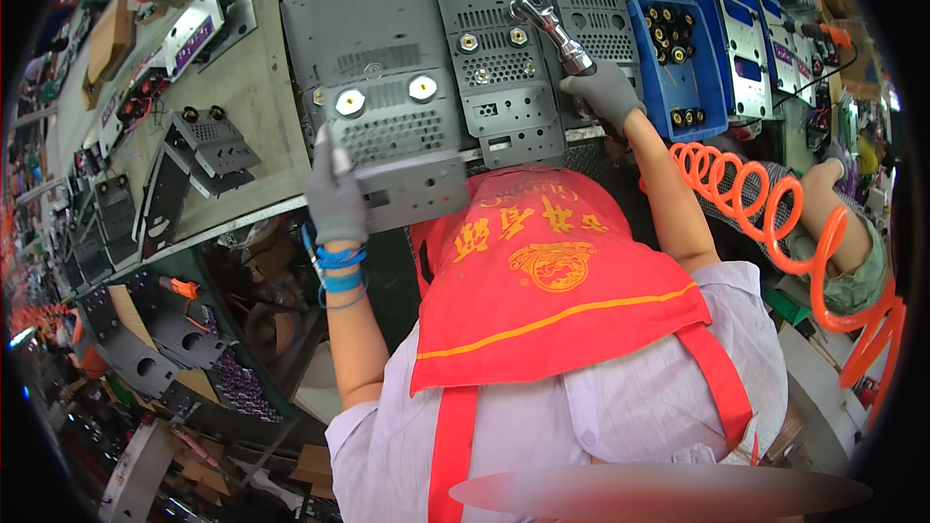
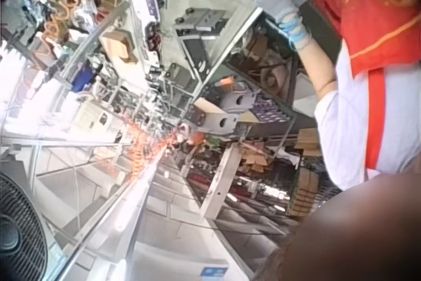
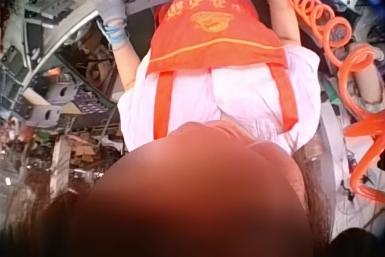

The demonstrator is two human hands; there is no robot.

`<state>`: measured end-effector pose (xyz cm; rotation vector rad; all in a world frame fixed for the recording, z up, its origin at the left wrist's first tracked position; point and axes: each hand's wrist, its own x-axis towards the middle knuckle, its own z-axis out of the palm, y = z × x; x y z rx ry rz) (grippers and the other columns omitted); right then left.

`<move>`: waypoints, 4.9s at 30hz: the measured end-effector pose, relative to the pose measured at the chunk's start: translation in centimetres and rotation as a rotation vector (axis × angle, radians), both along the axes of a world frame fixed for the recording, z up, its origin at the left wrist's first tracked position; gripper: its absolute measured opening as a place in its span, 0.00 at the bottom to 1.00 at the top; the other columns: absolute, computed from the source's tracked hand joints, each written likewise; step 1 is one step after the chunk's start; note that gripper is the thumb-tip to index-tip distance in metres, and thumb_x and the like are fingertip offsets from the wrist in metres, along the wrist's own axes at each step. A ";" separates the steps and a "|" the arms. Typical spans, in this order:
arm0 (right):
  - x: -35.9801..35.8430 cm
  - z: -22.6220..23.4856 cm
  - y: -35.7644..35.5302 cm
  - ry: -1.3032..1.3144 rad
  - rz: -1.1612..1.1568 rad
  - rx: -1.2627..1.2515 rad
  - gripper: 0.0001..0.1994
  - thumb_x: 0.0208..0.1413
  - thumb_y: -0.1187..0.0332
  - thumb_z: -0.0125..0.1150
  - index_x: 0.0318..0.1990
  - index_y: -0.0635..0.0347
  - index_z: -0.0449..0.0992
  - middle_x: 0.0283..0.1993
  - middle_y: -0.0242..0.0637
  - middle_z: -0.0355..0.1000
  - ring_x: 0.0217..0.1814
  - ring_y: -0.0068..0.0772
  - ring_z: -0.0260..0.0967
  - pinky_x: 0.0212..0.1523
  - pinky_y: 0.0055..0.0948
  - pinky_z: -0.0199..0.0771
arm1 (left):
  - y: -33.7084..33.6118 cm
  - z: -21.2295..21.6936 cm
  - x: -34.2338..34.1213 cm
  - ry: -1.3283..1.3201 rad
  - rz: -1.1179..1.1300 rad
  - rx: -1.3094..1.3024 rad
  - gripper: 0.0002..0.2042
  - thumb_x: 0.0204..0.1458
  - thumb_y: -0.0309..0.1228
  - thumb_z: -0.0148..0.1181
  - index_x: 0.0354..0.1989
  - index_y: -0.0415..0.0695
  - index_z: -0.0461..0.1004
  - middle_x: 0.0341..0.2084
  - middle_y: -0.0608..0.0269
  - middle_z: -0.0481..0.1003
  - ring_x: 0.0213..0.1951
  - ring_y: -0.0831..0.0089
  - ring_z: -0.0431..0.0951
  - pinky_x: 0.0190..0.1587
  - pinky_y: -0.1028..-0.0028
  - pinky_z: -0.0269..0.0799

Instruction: Installing plastic and metal components onto solar inverter chassis on an assembly line.

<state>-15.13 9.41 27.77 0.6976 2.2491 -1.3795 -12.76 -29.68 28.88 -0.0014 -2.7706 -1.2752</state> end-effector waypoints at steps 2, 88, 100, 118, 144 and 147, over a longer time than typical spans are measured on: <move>-0.2 -1.7 0.5 -0.092 -0.009 0.181 0.11 0.44 0.63 0.65 0.25 0.59 0.70 0.19 0.31 0.68 0.15 0.22 0.64 0.17 0.25 0.61 | -2.3 -0.9 0.4 -0.121 0.065 0.011 0.19 0.63 0.33 0.43 0.60 0.40 0.64 0.49 0.43 0.74 0.52 0.57 0.75 0.53 0.67 0.68; -3.1 -3.4 -4.9 -0.196 0.419 0.573 0.20 0.45 0.53 0.60 0.39 0.59 0.80 0.38 0.50 0.77 0.42 0.51 0.75 0.44 0.39 0.75 | 19.2 -15.1 -5.5 -0.450 0.266 0.038 0.10 0.59 0.35 0.48 0.43 0.42 0.68 0.38 0.41 0.75 0.43 0.41 0.74 0.43 0.52 0.68; -1.5 3.6 -1.6 0.083 0.329 0.133 0.14 0.43 0.61 0.65 0.29 0.63 0.74 0.20 0.35 0.69 0.17 0.25 0.66 0.21 0.27 0.67 | 17.5 -3.7 -6.4 -0.202 0.126 -0.006 0.10 0.56 0.31 0.49 0.41 0.38 0.69 0.34 0.38 0.75 0.41 0.40 0.75 0.41 0.50 0.70; 6.1 -5.8 0.5 -0.132 0.218 0.466 0.20 0.38 0.54 0.65 0.38 0.57 0.78 0.36 0.50 0.77 0.42 0.53 0.74 0.44 0.41 0.72 | -6.4 -0.2 1.4 -0.221 0.109 -0.363 0.17 0.61 0.36 0.46 0.56 0.48 0.69 0.42 0.44 0.74 0.46 0.48 0.75 0.47 0.61 0.71; 5.2 -5.9 1.6 -0.210 0.260 0.514 0.21 0.42 0.54 0.60 0.41 0.58 0.78 0.42 0.51 0.76 0.46 0.53 0.73 0.47 0.41 0.72 | 19.5 -17.2 1.0 -0.393 0.228 0.009 0.13 0.62 0.39 0.42 0.42 0.41 0.63 0.30 0.37 0.75 0.36 0.37 0.75 0.37 0.47 0.69; 5.1 -6.0 1.6 -0.199 0.275 0.534 0.21 0.42 0.54 0.60 0.41 0.58 0.78 0.42 0.50 0.76 0.47 0.53 0.73 0.47 0.41 0.72 | 19.3 -17.2 0.8 -0.443 0.204 -0.019 0.12 0.61 0.37 0.45 0.42 0.41 0.63 0.30 0.36 0.75 0.36 0.38 0.75 0.37 0.47 0.69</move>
